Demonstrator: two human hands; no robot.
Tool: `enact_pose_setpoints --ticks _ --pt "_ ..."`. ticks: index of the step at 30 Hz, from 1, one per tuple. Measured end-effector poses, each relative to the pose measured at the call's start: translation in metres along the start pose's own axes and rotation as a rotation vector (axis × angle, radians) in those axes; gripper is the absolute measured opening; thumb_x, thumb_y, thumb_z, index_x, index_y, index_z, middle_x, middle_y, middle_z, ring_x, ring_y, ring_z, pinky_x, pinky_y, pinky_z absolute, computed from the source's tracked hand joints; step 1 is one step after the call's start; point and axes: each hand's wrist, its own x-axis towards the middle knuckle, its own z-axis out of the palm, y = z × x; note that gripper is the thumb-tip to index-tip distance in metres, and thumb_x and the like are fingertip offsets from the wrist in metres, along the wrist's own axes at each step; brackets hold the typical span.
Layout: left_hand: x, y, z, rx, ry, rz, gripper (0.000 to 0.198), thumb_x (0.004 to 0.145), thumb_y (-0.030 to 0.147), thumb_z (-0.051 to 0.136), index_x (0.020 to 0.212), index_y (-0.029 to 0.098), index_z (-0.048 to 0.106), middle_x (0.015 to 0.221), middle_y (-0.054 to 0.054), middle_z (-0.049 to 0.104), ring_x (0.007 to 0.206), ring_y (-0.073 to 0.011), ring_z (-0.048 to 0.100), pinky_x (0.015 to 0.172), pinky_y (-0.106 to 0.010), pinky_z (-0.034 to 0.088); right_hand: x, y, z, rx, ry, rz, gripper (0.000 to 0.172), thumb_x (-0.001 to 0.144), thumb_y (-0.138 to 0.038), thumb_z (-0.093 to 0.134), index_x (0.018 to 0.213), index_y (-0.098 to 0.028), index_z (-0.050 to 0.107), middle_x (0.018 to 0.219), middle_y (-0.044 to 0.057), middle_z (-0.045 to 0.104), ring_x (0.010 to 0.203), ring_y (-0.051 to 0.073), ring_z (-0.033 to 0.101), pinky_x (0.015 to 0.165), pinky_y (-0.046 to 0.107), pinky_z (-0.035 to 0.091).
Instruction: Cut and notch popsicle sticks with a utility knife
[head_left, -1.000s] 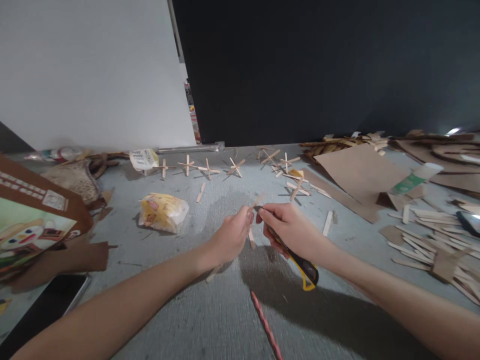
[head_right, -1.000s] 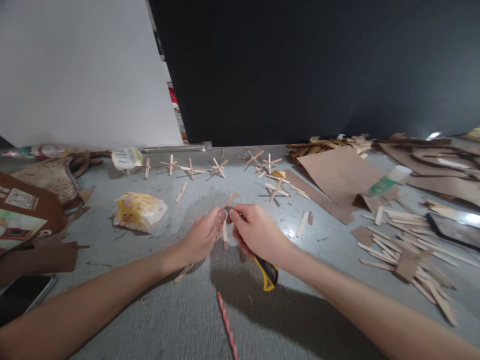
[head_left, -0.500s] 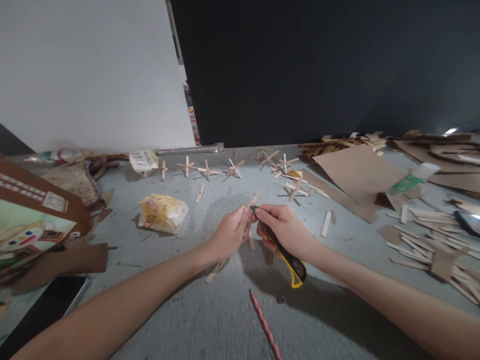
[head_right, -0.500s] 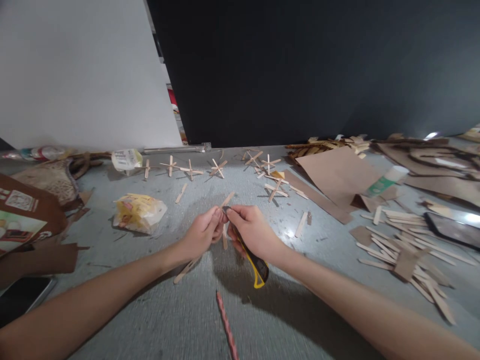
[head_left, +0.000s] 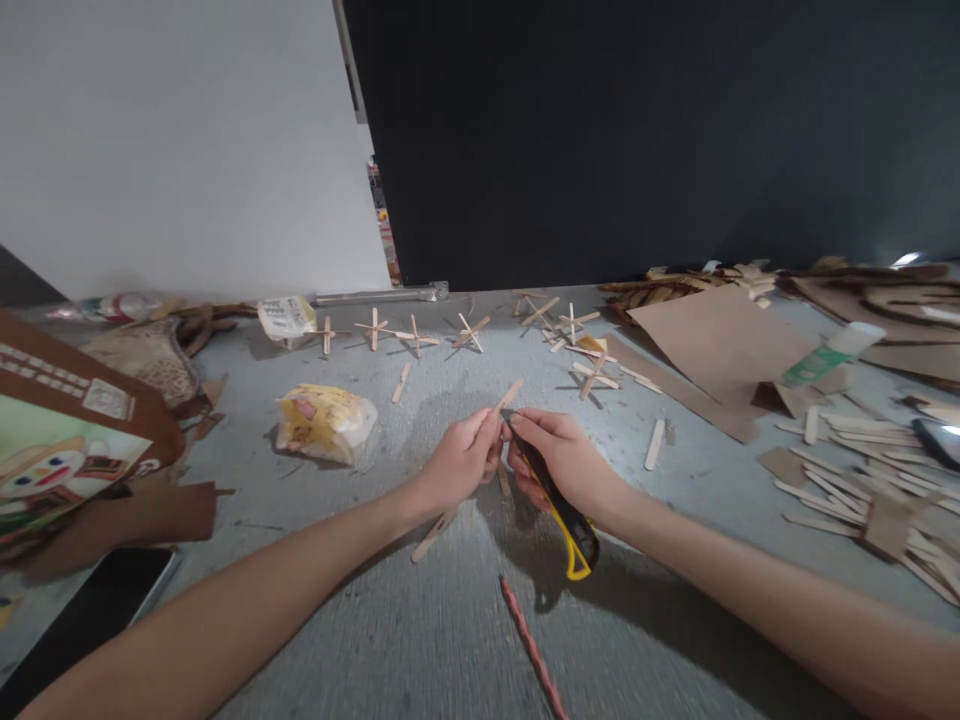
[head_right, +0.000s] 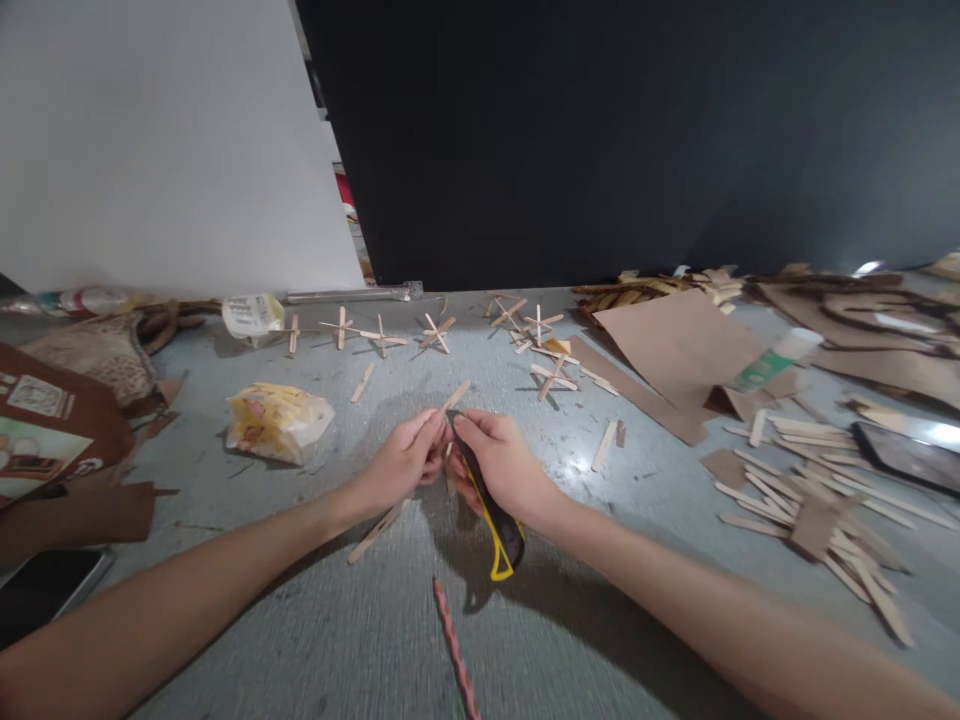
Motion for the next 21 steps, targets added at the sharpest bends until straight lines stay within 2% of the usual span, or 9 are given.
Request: enact_pose_setpoints --ticks 12,21 --pt "-0.001 0.000 0.009 0.016 0.108 0.011 0.052 0.096 0.070 0.050 0.075 0.023 0.042 0.058 0.009 0.038 0.045 -0.0073 0.031 0.043 -0.022 0.027 -0.002 0.010 0.005 -0.105 0.059 -0.148 0.041 0.094 -0.058 0.060 0.071 -0.026 0.048 0.051 -0.008 0.050 0.032 0.010 0.047 0.028 0.021 0.036" --pt "-0.002 0.000 0.013 -0.124 0.079 -0.033 0.046 0.098 0.062 0.052 0.075 0.024 0.040 0.055 0.010 0.035 0.041 -0.0064 0.025 0.040 -0.020 0.025 -0.002 0.013 0.005 -0.069 0.042 -0.149 0.038 0.095 -0.053 0.059 0.071 -0.025 0.049 0.050 -0.008 0.050 0.030 0.010 0.046 0.027 0.021 0.035"
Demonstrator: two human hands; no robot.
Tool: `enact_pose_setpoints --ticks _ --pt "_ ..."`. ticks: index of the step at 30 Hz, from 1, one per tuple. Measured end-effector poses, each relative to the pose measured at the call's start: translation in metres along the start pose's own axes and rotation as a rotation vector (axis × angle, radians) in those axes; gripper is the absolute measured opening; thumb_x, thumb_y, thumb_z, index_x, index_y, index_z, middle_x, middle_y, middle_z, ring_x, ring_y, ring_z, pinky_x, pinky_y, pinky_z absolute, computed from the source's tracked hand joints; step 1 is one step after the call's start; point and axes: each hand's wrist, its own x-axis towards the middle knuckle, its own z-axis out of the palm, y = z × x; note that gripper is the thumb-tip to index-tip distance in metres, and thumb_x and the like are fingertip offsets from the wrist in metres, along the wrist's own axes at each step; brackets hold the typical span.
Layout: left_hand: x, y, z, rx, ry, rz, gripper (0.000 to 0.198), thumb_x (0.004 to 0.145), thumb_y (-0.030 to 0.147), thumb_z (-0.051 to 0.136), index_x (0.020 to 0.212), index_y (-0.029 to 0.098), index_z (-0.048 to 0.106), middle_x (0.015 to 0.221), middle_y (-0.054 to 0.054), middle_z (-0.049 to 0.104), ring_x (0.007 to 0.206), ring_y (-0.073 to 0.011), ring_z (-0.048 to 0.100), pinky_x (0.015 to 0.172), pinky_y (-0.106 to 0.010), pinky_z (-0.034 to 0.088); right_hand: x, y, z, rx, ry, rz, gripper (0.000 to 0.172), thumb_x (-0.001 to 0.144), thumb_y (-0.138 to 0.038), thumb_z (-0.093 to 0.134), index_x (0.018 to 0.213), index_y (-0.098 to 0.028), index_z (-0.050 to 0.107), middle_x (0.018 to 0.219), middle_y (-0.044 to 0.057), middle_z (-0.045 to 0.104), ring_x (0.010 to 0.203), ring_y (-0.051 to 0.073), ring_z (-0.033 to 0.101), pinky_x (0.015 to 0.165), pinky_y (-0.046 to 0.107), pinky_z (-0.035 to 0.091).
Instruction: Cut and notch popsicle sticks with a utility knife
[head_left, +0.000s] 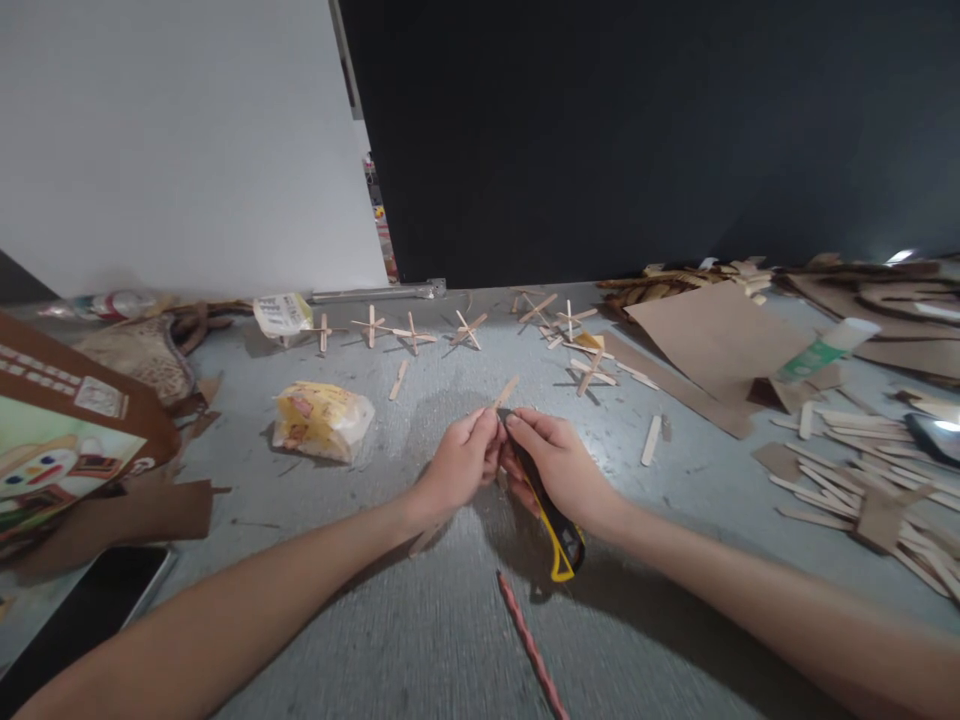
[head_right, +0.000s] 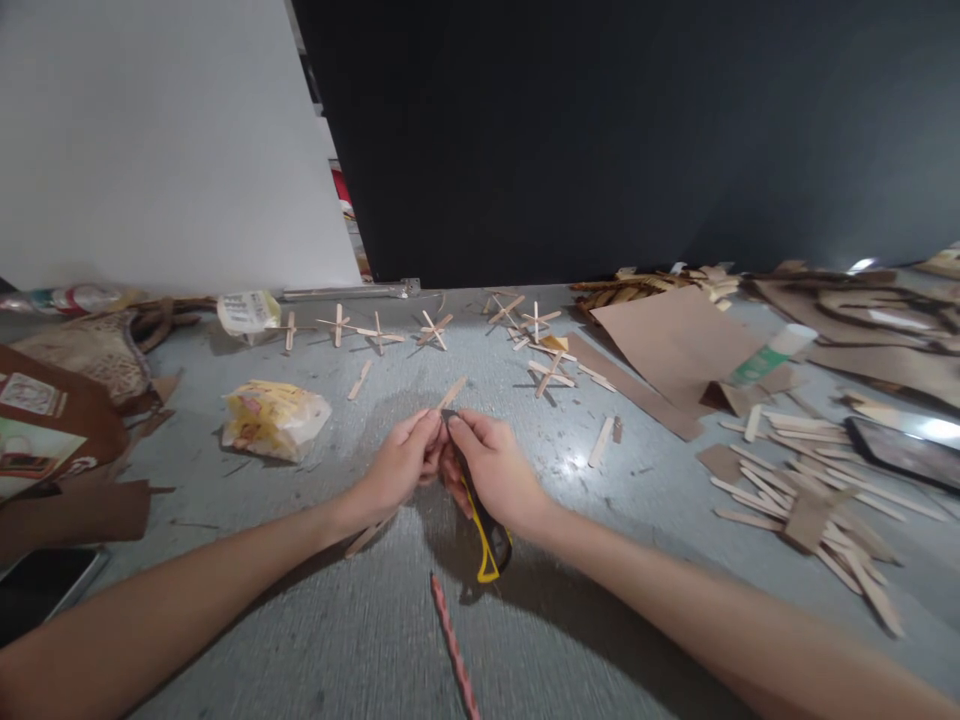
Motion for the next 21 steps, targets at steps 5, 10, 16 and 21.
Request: enact_pose_setpoints --ticks 5,10,16,21 --pt "0.001 0.002 0.000 -0.070 -0.010 -0.053 0.041 0.099 0.056 0.052 0.076 0.024 0.042 0.053 0.011 0.032 0.040 -0.0061 0.019 0.039 -0.019 0.021 0.001 -0.002 -0.002 -0.007 -0.011 0.007 0.039 0.095 -0.052 0.059 0.069 -0.025 0.049 0.050 -0.008 0.050 0.030 0.009 0.046 0.027 0.020 0.034" --pt "0.001 0.006 -0.001 -0.092 -0.049 -0.084 0.038 0.101 0.050 0.047 0.074 0.024 0.041 0.047 0.012 0.029 0.040 -0.0061 0.014 0.040 -0.017 0.020 0.002 -0.003 -0.004 -0.026 -0.022 0.003 0.039 0.094 -0.054 0.061 0.070 -0.025 0.049 0.051 -0.008 0.050 0.031 0.009 0.046 0.027 0.021 0.033" --pt "0.001 0.007 0.000 -0.100 -0.063 -0.084 0.035 0.103 0.041 0.040 0.072 0.024 0.041 0.045 0.012 0.025 0.040 -0.0071 0.010 0.040 -0.018 0.020 0.005 -0.001 -0.008 0.003 -0.044 0.031 0.042 0.090 -0.058 0.065 0.071 -0.025 0.049 0.052 -0.009 0.050 0.032 0.009 0.046 0.027 0.021 0.035" --pt "0.001 0.009 -0.001 -0.102 -0.101 -0.080 0.035 0.102 0.043 0.040 0.073 0.023 0.046 0.044 0.012 0.024 0.038 -0.0072 0.010 0.040 -0.020 0.019 0.008 -0.001 -0.013 0.043 -0.091 0.056 0.041 0.090 -0.058 0.067 0.075 -0.024 0.049 0.050 -0.010 0.049 0.031 0.009 0.043 0.028 0.021 0.033"
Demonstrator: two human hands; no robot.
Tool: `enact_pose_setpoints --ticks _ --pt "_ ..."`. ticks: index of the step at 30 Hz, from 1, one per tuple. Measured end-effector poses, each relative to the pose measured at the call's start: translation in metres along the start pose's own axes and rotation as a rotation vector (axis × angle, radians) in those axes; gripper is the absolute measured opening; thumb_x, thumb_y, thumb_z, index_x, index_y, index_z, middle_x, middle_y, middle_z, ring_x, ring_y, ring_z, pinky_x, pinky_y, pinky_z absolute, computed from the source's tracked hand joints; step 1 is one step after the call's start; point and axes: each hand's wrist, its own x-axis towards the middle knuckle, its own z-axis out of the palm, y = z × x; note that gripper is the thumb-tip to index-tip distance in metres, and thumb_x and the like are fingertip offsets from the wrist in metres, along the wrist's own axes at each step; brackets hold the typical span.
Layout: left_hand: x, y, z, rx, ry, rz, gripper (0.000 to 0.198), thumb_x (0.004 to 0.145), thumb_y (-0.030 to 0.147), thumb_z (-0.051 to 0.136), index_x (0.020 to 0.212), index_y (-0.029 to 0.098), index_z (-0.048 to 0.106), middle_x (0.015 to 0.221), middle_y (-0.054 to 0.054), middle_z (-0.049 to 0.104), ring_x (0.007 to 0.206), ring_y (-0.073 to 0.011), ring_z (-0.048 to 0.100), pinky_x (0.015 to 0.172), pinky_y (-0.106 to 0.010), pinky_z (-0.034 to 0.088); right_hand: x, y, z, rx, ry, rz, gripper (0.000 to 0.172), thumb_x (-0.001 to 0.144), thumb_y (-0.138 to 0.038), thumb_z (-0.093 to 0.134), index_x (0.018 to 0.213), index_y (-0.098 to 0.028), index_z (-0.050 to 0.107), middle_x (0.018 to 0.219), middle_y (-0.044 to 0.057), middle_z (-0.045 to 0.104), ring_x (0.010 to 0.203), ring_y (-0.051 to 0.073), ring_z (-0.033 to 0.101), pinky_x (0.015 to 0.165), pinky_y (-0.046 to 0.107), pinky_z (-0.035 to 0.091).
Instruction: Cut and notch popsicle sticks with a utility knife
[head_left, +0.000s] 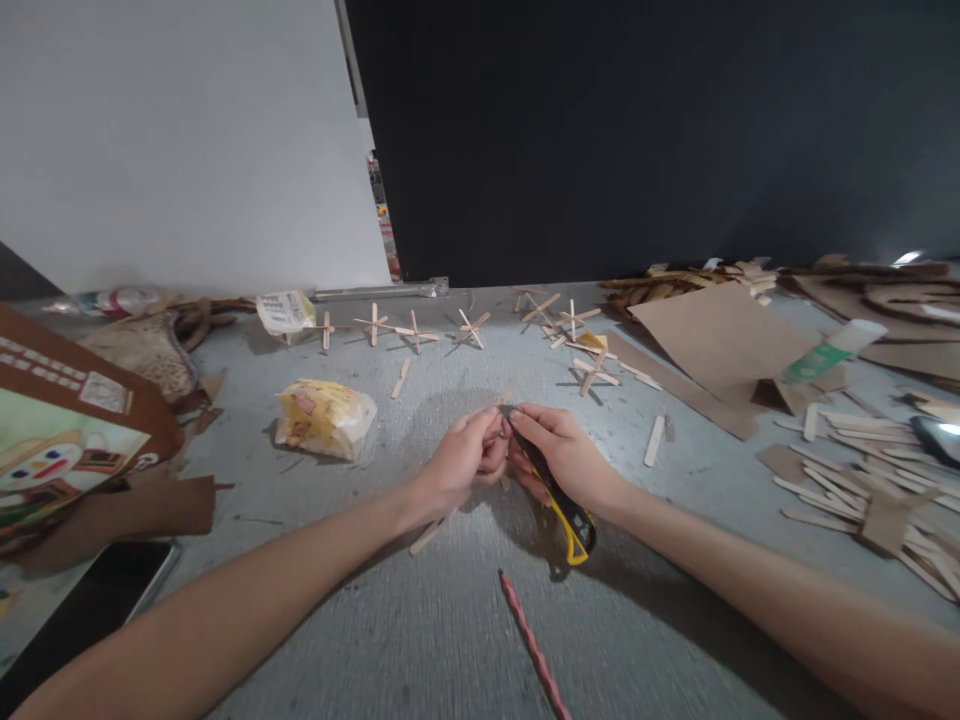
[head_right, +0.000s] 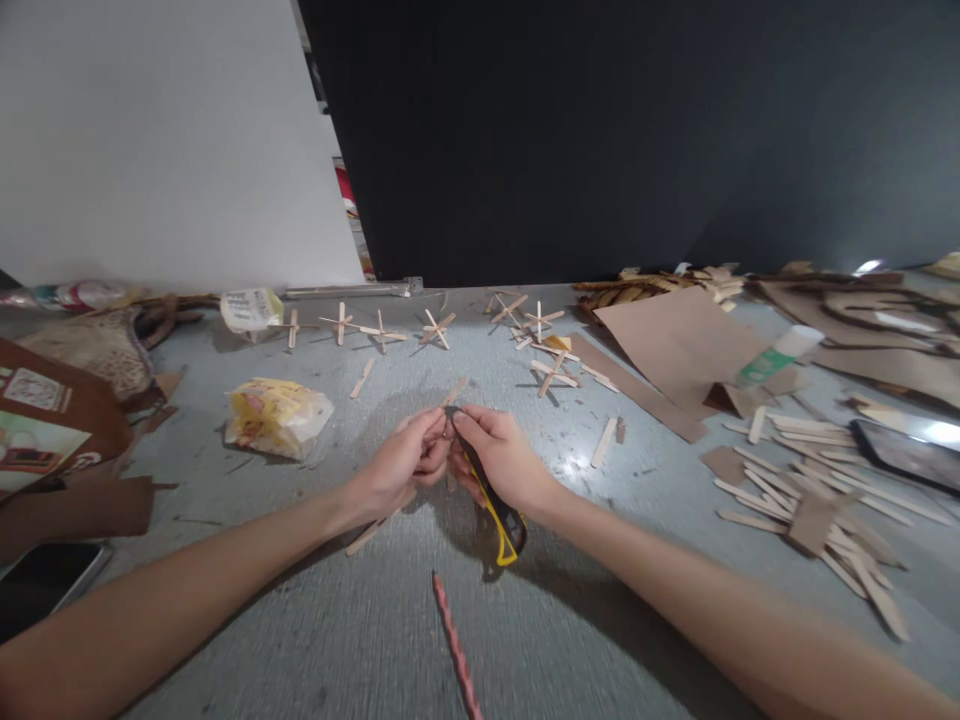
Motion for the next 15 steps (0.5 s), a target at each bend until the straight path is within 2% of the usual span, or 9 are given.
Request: enact_pose_setpoints --ticks 5,8,12,15 --pt "0.000 -0.001 -0.002 0.013 -0.016 0.015 0.037 0.101 0.046 0.041 0.072 0.024 0.044 0.044 0.012 0.023 0.038 -0.0072 0.011 0.041 -0.021 0.018 0.001 0.000 -0.003 -0.008 -0.022 0.013 0.041 0.092 -0.059 0.065 0.076 -0.025 0.049 0.051 -0.010 0.048 0.031 0.009 0.043 0.029 0.021 0.032" --pt "-0.001 -0.004 -0.001 0.049 0.016 0.034 0.036 0.102 0.049 0.042 0.076 0.025 0.042 0.046 0.012 0.027 0.039 -0.0079 0.015 0.041 -0.021 0.020 0.001 0.001 -0.004 -0.055 -0.008 -0.018 0.043 0.092 -0.060 0.065 0.075 -0.025 0.048 0.051 -0.010 0.049 0.032 0.009 0.044 0.030 0.021 0.031" --pt "-0.006 -0.008 0.003 0.172 0.075 0.093 0.040 0.102 0.058 0.046 0.081 0.024 0.043 0.056 0.009 0.037 0.045 -0.0088 0.029 0.044 -0.021 0.025 -0.002 -0.002 -0.006 -0.135 0.129 -0.184 0.042 0.095 -0.065 0.062 0.084 -0.025 0.054 0.049 -0.011 0.049 0.032 0.010 0.043 0.033 0.023 0.032" --pt "-0.009 -0.011 0.004 0.241 0.095 0.132 0.040 0.102 0.058 0.047 0.081 0.024 0.043 0.062 0.007 0.041 0.050 -0.0094 0.036 0.047 -0.022 0.029 -0.005 -0.012 -0.011 -0.339 0.223 -0.325 0.035 0.097 -0.057 0.066 0.087 -0.024 0.059 0.051 -0.010 0.048 0.039 0.010 0.043 0.040 0.024 0.034"
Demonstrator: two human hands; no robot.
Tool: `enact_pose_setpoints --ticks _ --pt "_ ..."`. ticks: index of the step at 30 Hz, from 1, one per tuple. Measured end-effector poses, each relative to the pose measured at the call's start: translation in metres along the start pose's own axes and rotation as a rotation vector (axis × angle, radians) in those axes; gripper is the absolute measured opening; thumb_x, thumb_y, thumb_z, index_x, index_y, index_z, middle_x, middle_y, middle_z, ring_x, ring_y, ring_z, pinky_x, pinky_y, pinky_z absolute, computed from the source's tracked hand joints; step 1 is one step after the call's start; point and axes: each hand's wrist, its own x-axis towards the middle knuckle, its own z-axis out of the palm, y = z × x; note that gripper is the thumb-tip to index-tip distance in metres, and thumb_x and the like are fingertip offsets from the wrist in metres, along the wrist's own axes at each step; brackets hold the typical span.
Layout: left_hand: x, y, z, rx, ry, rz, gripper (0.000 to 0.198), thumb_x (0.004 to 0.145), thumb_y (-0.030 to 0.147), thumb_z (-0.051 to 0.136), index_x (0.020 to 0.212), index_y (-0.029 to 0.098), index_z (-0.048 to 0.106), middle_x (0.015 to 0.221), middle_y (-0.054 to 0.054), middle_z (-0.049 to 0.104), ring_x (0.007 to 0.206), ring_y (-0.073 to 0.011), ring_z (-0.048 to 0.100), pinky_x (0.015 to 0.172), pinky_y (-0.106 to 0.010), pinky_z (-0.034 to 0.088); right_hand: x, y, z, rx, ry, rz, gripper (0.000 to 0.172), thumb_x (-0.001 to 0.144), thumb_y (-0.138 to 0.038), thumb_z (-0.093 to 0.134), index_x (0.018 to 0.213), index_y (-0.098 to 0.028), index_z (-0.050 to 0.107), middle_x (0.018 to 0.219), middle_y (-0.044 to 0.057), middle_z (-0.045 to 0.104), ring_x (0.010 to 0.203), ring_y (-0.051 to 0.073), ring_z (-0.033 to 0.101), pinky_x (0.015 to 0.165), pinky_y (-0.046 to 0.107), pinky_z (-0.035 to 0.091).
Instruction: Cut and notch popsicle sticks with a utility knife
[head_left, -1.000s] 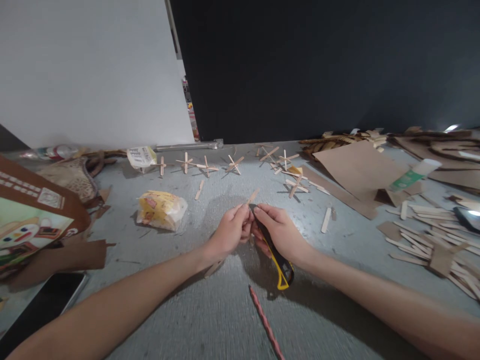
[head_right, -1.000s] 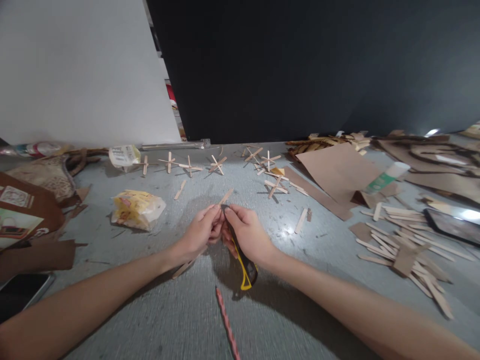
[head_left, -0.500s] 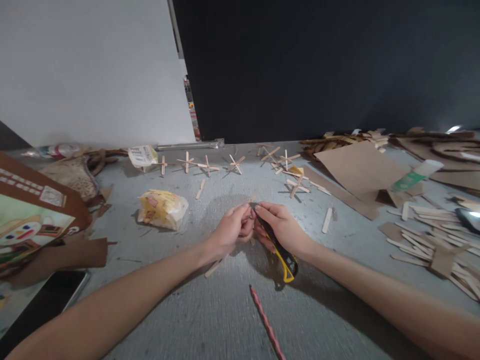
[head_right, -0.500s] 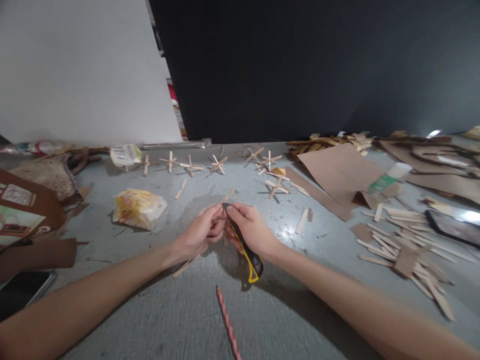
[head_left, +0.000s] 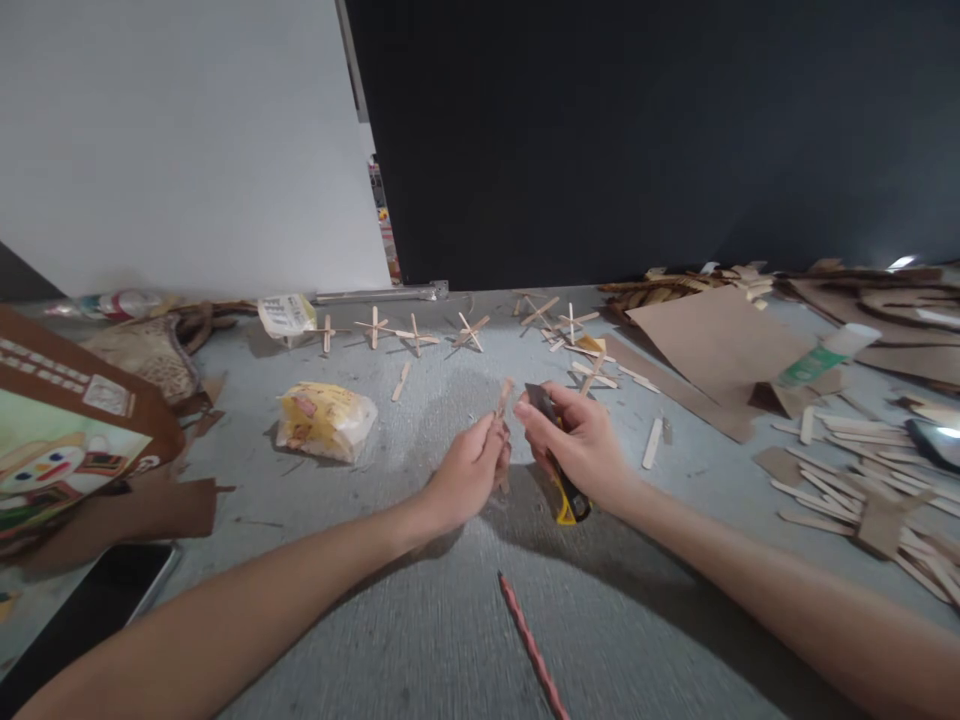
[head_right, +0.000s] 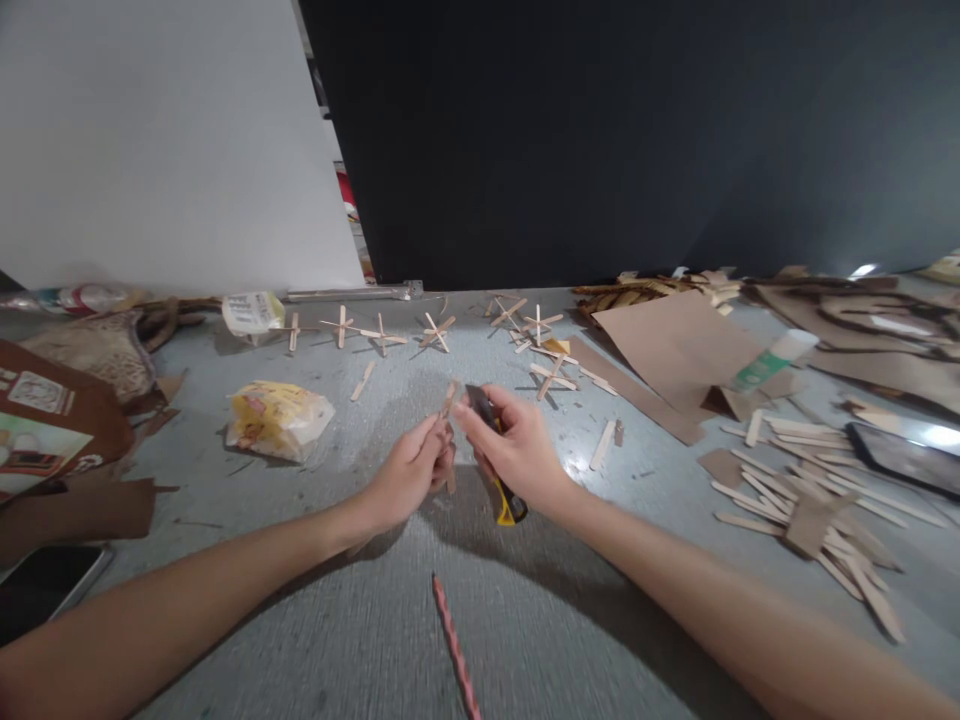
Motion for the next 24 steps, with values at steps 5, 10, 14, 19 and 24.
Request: enact_pose_setpoints --ticks 5,10,14,19,24 --pt "-0.001 -0.003 -0.002 0.077 -0.025 0.071 0.033 0.104 0.051 0.043 0.085 0.024 0.043 0.062 0.008 0.042 0.051 -0.0108 0.037 0.051 -0.024 0.033 0.008 -0.006 -0.013 -0.424 -0.014 -0.360 0.018 0.099 -0.038 0.067 0.092 -0.022 0.070 0.078 -0.001 0.061 0.058 0.011 0.048 0.058 0.027 0.043" --pt "-0.004 -0.003 -0.003 0.153 -0.046 0.094 0.022 0.103 0.038 0.040 0.090 0.023 0.048 0.064 0.006 0.046 0.055 -0.0124 0.042 0.056 -0.026 0.036 0.013 0.005 -0.014 -0.522 -0.043 -0.472 0.019 0.104 -0.037 0.061 0.097 -0.021 0.070 0.097 0.005 0.065 0.064 0.013 0.051 0.064 0.029 0.047" --pt "-0.005 -0.002 -0.003 0.175 -0.050 0.089 0.016 0.100 0.033 0.041 0.093 0.023 0.051 0.063 0.006 0.048 0.057 -0.0136 0.043 0.058 -0.027 0.036 0.014 0.008 -0.014 -0.541 -0.063 -0.483 0.020 0.105 -0.036 0.060 0.095 -0.021 0.069 0.096 0.006 0.065 0.070 0.015 0.055 0.068 0.030 0.048" --pt "-0.004 -0.002 -0.003 0.171 -0.045 0.084 0.015 0.100 0.035 0.042 0.093 0.024 0.049 0.063 0.006 0.048 0.056 -0.0139 0.044 0.059 -0.027 0.036 0.015 0.006 -0.014 -0.558 -0.096 -0.453 0.022 0.107 -0.035 0.056 0.092 -0.022 0.066 0.095 0.006 0.064 0.075 0.017 0.059 0.071 0.031 0.050" --pt "-0.003 -0.002 -0.002 0.182 -0.058 0.100 0.022 0.102 0.039 0.042 0.087 0.024 0.046 0.062 0.006 0.047 0.056 -0.0132 0.043 0.059 -0.027 0.036 0.012 0.008 -0.013 -0.673 -0.114 -0.452 0.023 0.110 -0.033 0.049 0.096 -0.021 0.063 0.100 0.008 0.064 0.076 0.018 0.062 0.070 0.031 0.050"
